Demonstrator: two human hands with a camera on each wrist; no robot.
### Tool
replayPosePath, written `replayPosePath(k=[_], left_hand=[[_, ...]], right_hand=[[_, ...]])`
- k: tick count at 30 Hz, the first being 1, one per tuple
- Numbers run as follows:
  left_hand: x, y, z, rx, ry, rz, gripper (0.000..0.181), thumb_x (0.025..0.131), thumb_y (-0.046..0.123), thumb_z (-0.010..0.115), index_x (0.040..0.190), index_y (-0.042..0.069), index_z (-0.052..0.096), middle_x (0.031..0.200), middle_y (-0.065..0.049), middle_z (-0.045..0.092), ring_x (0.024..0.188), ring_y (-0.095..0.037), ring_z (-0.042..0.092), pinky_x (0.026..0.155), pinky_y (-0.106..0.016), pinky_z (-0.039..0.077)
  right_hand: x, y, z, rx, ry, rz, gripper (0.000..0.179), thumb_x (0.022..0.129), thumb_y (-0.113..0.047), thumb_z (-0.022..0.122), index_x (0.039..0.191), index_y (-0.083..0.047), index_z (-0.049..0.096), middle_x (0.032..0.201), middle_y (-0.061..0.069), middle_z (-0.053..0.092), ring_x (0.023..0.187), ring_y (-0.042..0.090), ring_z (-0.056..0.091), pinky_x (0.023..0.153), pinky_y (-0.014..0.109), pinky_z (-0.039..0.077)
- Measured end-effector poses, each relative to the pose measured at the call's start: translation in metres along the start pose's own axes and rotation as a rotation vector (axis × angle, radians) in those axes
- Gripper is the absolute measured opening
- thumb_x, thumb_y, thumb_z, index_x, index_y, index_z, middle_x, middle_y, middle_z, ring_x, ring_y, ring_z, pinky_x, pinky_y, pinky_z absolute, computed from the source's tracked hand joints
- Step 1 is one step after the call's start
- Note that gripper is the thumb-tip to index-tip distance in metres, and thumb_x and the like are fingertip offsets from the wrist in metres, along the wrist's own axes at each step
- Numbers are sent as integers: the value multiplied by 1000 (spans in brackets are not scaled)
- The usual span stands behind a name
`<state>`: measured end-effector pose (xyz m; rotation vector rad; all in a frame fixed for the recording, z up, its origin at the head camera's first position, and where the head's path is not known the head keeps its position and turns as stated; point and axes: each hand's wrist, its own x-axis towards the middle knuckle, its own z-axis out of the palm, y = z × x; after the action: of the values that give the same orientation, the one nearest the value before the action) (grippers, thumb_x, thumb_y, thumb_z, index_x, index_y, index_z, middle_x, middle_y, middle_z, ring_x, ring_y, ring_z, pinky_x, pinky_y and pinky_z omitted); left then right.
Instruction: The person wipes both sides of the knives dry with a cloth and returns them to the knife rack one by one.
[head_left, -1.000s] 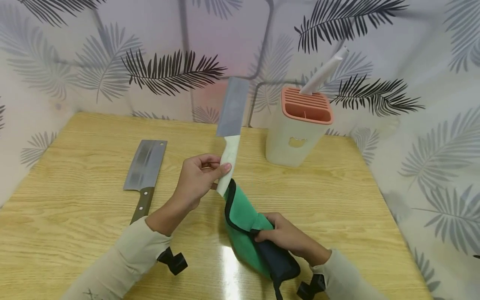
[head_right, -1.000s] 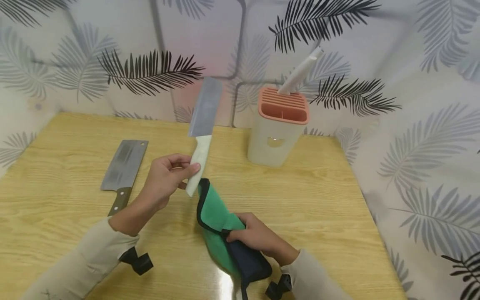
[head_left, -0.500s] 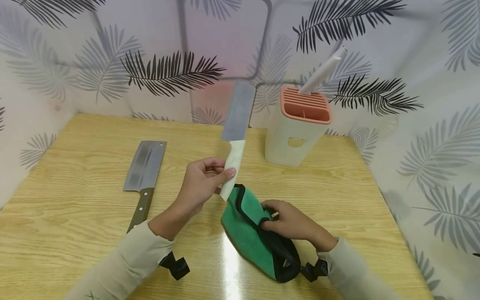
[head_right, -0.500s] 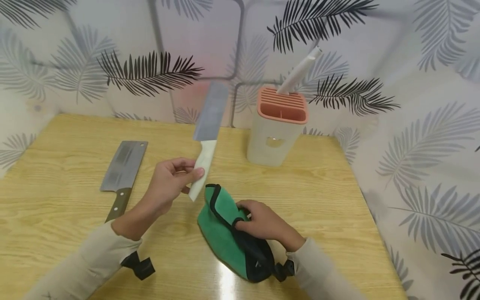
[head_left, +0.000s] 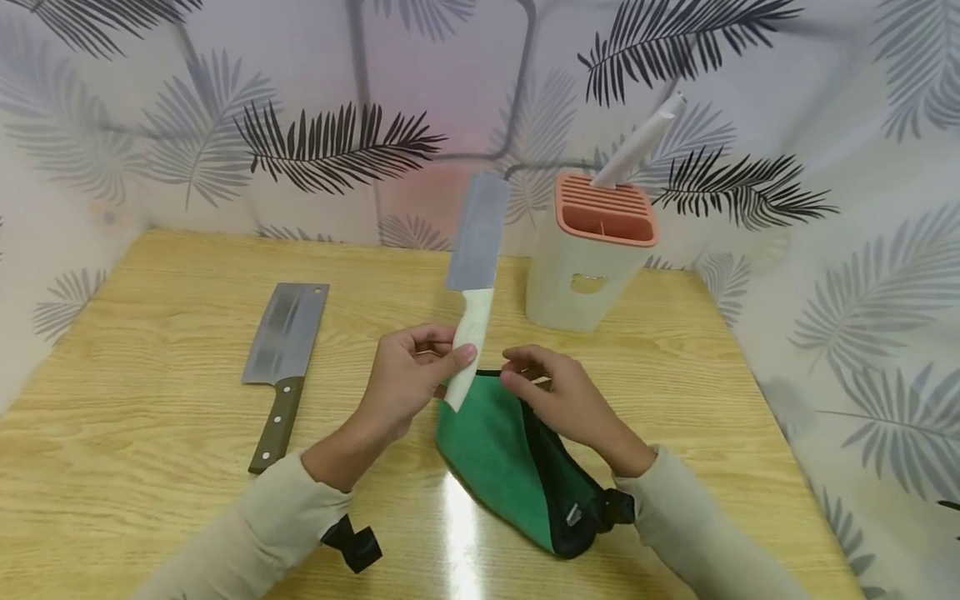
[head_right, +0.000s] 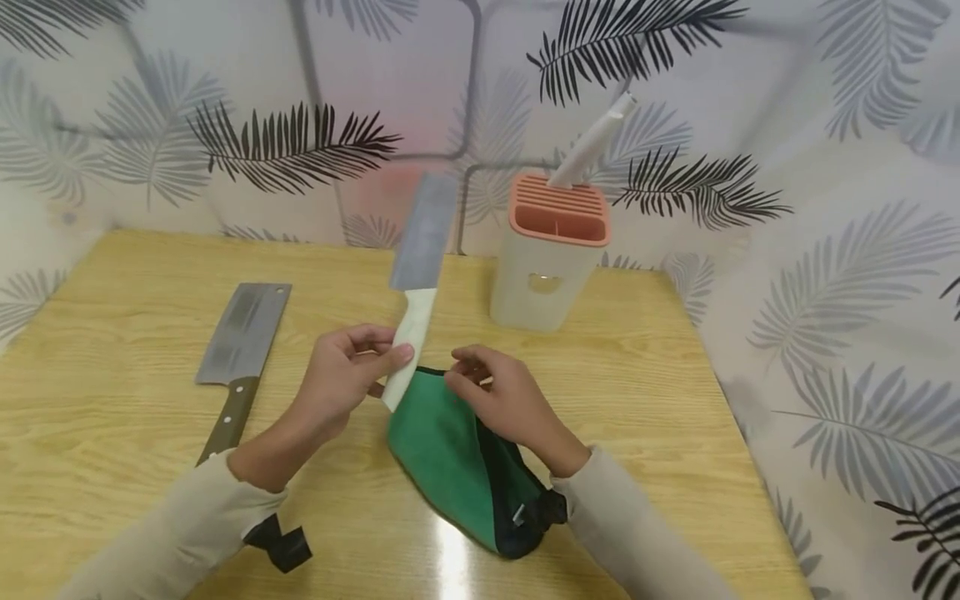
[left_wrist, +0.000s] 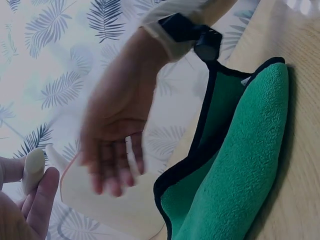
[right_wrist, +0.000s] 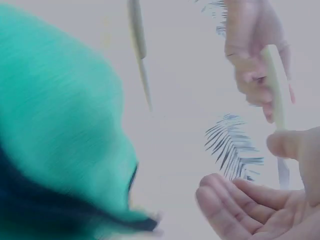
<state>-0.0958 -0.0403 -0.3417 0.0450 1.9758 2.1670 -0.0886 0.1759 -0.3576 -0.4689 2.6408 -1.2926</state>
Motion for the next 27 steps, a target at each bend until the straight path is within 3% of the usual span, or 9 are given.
replayPosePath(k=[5, 9, 12, 16, 20, 27], left_hand=[[-2, -6, 6, 15, -10, 22, 24, 91, 7, 71, 110, -8, 68, 81, 3, 64, 66, -7, 64, 51, -22, 52], [-4, -11, 10, 19, -24, 22, 24, 91, 7, 72, 110, -7, 69, 82, 2, 66, 66, -7, 63, 51, -22, 52], [-4, -12, 11, 17, -41, 20, 26, 91, 8, 72, 112, -6, 69, 84, 0, 68, 67, -7, 63, 50, -22, 53], [-3, -11, 7, 76, -113, 6, 31, 94, 14, 70, 119, -3, 67, 101, -11, 70, 75, -10, 68, 55, -27, 58], [-1, -11, -3, 178, -185, 0, 34, 97, 22, 67, 125, 3, 65, 118, -17, 67, 85, -15, 71, 63, -34, 62], [-2, -3, -25, 230, -231, 58, 36, 98, 22, 66, 131, 11, 62, 115, -14, 66, 84, -14, 68, 69, -40, 63]], right_hand=[[20, -22, -1, 384, -1, 90, 44, 106, -30, 49, 138, 0, 55, 130, 22, 64, 109, 26, 69, 91, 39, 60], [29, -30, 2, 484, 34, 137, 39, 105, -24, 52, 131, 4, 59, 115, 15, 69, 97, 12, 71, 85, 36, 62], [31, -33, 3, 513, 56, 147, 34, 104, -19, 54, 125, 7, 60, 100, 3, 71, 89, 7, 70, 81, 32, 62], [33, -34, -1, 502, 49, 152, 33, 104, -16, 54, 124, 9, 60, 96, 0, 71, 86, 6, 70, 80, 30, 62], [33, -32, -11, 427, 23, 151, 33, 103, -14, 54, 126, 10, 59, 106, 13, 70, 86, 6, 69, 80, 32, 63], [33, -22, -35, 198, -98, 115, 30, 101, -12, 58, 125, 6, 62, 111, 22, 69, 89, 12, 67, 78, 36, 62]])
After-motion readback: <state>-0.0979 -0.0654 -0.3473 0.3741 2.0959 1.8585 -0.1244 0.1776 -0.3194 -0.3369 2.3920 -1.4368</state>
